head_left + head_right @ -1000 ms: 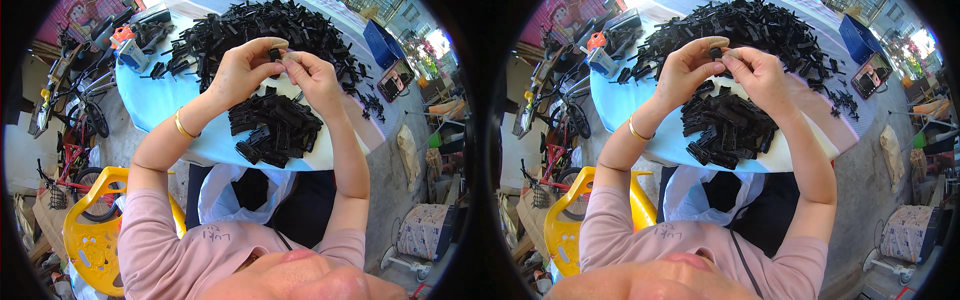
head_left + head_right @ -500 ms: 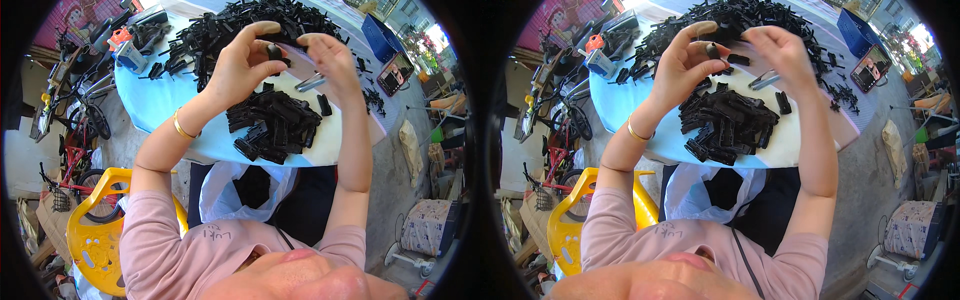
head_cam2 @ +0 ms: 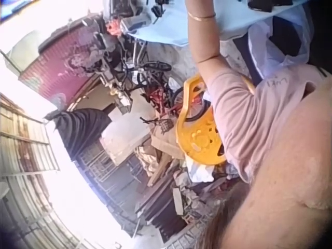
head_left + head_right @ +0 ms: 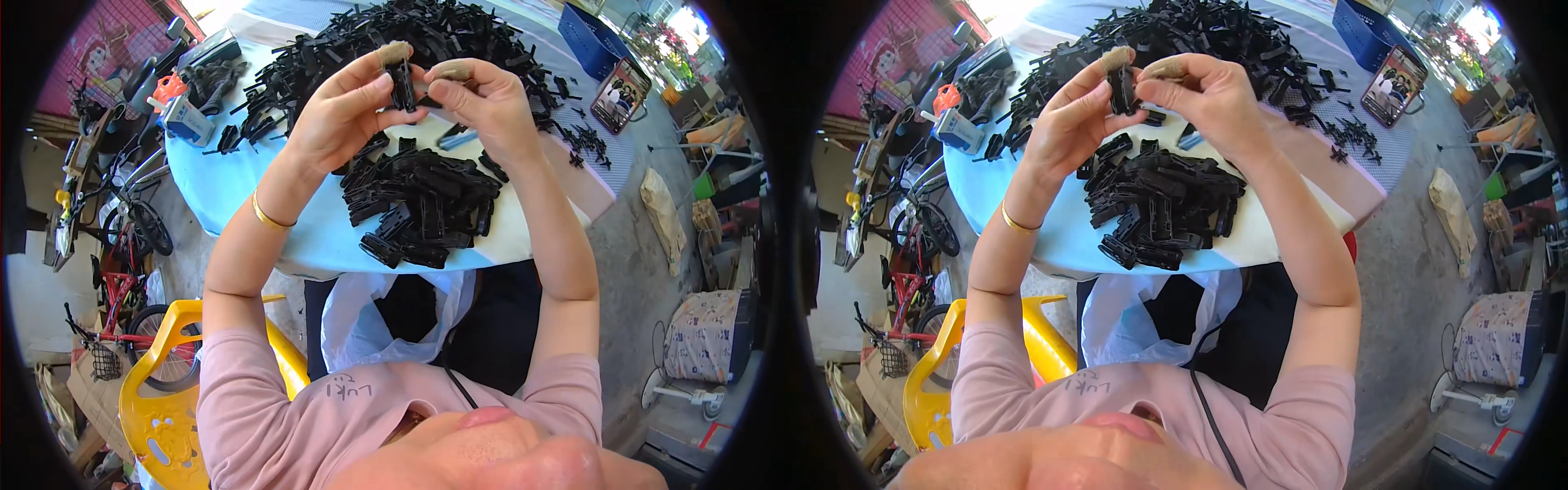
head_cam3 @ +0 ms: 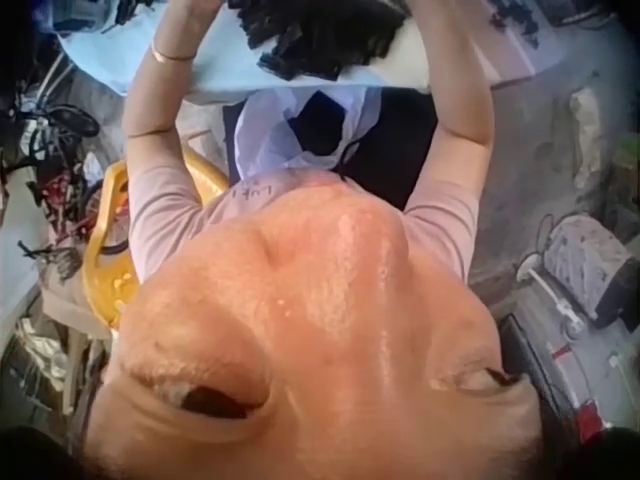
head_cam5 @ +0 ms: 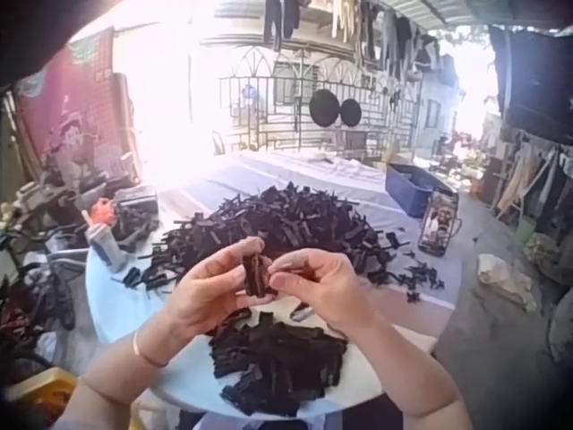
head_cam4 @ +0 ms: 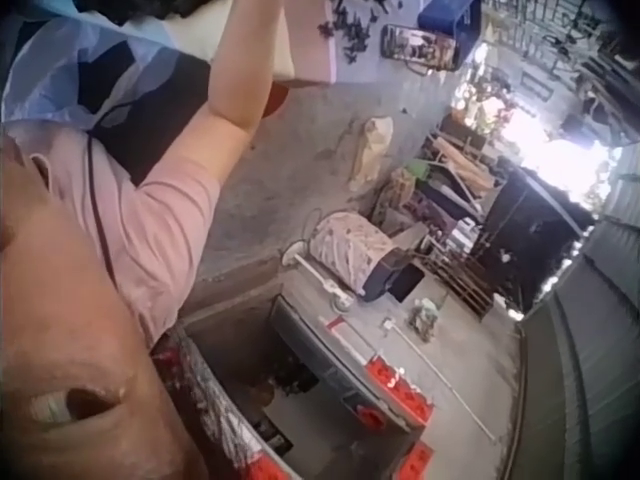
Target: Manually assembling or inspecting small black plastic components at a table.
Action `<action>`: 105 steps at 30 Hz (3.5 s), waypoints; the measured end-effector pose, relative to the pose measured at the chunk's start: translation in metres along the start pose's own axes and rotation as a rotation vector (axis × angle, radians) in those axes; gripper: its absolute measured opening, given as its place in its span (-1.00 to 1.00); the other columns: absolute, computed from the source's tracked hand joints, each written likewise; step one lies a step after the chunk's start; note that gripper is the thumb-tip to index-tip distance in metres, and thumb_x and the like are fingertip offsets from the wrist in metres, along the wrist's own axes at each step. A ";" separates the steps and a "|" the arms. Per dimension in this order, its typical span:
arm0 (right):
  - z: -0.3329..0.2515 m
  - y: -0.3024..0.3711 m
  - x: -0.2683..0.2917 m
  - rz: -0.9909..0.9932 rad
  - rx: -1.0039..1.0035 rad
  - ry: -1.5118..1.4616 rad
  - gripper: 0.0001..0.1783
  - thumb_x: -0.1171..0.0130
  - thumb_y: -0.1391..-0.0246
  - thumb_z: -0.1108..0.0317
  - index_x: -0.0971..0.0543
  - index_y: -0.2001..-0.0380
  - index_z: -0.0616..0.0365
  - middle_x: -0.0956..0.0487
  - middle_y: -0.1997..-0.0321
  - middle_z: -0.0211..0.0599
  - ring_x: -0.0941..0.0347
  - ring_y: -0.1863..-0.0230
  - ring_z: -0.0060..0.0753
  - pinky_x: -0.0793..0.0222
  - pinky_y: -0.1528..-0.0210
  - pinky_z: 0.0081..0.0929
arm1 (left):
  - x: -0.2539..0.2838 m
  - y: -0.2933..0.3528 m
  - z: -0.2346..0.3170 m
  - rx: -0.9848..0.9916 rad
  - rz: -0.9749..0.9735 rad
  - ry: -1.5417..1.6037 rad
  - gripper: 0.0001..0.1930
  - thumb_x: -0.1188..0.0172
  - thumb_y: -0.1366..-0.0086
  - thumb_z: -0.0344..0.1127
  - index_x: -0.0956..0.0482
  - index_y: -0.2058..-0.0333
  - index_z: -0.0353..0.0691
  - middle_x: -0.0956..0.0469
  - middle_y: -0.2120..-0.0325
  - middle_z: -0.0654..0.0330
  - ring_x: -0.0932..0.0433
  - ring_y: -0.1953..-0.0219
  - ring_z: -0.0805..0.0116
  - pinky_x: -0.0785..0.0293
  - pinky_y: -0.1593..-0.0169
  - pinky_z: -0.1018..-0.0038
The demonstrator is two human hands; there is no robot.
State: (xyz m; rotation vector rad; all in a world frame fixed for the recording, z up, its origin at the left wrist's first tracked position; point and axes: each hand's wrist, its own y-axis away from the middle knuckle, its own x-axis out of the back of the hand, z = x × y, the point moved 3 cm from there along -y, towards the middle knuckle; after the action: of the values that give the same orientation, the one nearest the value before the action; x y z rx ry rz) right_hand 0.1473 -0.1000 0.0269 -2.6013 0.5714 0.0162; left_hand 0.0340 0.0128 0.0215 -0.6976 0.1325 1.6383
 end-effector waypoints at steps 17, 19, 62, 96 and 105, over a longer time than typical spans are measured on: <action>0.010 0.001 0.000 0.039 -0.338 0.100 -0.75 -0.08 -0.08 0.23 -0.47 0.31 0.22 -0.40 0.55 -0.54 -0.04 0.69 -0.89 0.13 0.69 -0.87 | 0.003 0.002 -0.007 -0.158 0.126 -0.674 -0.56 -0.20 -0.03 -0.55 -0.36 0.06 -0.32 -0.33 0.58 0.41 -0.37 0.45 0.67 -0.35 0.36 0.69; 0.012 0.002 -0.001 0.056 -0.252 0.055 -0.78 -0.06 -0.10 0.27 -0.47 0.31 0.22 -0.34 0.59 -0.57 -0.05 0.70 -0.89 0.13 0.69 -0.88 | 0.007 0.002 -0.008 -0.115 0.152 -0.558 -0.60 -0.17 -0.06 -0.55 -0.36 0.08 -0.34 -0.34 0.56 0.38 -0.43 0.42 0.62 -0.38 0.32 0.67; 0.022 0.003 -0.004 -0.136 0.202 0.699 -0.87 -0.15 -0.01 0.40 -0.55 0.41 0.25 -0.49 0.57 -0.51 -0.29 0.54 -0.79 -0.19 0.50 -0.79 | 0.006 0.095 0.013 -0.021 0.003 -1.396 -0.60 -0.14 -0.05 -0.50 -0.42 0.07 -0.15 -0.49 0.18 0.16 -0.48 0.20 0.20 -0.41 0.10 0.42; 0.023 -0.006 0.007 0.094 0.113 0.394 -0.55 -0.29 0.13 0.41 -0.48 0.10 0.22 -0.54 0.34 -0.46 -0.40 0.36 -0.76 -0.33 0.28 -0.78 | 0.025 -0.018 0.001 0.016 0.032 -0.460 -0.79 -0.10 -0.21 -0.24 -0.49 0.28 -0.26 -0.40 0.58 0.36 -0.30 0.55 0.67 -0.17 0.51 0.74; 0.016 0.002 -0.006 -0.004 0.168 0.368 -0.63 -0.25 0.11 0.49 -0.51 0.15 0.23 -0.54 0.36 -0.47 -0.41 0.38 -0.75 -0.34 0.28 -0.79 | 0.021 -0.006 0.001 -0.201 0.044 -0.665 -0.76 -0.18 -0.15 -0.27 -0.50 0.27 -0.31 -0.50 0.42 0.32 -0.41 0.42 0.62 -0.36 0.30 0.67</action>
State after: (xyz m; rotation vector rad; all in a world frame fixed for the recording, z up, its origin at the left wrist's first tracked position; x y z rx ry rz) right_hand 0.1422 -0.0916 0.0127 -2.4519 0.6618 -0.4985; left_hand 0.0389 0.0331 0.0134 -0.2679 -0.5038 1.8598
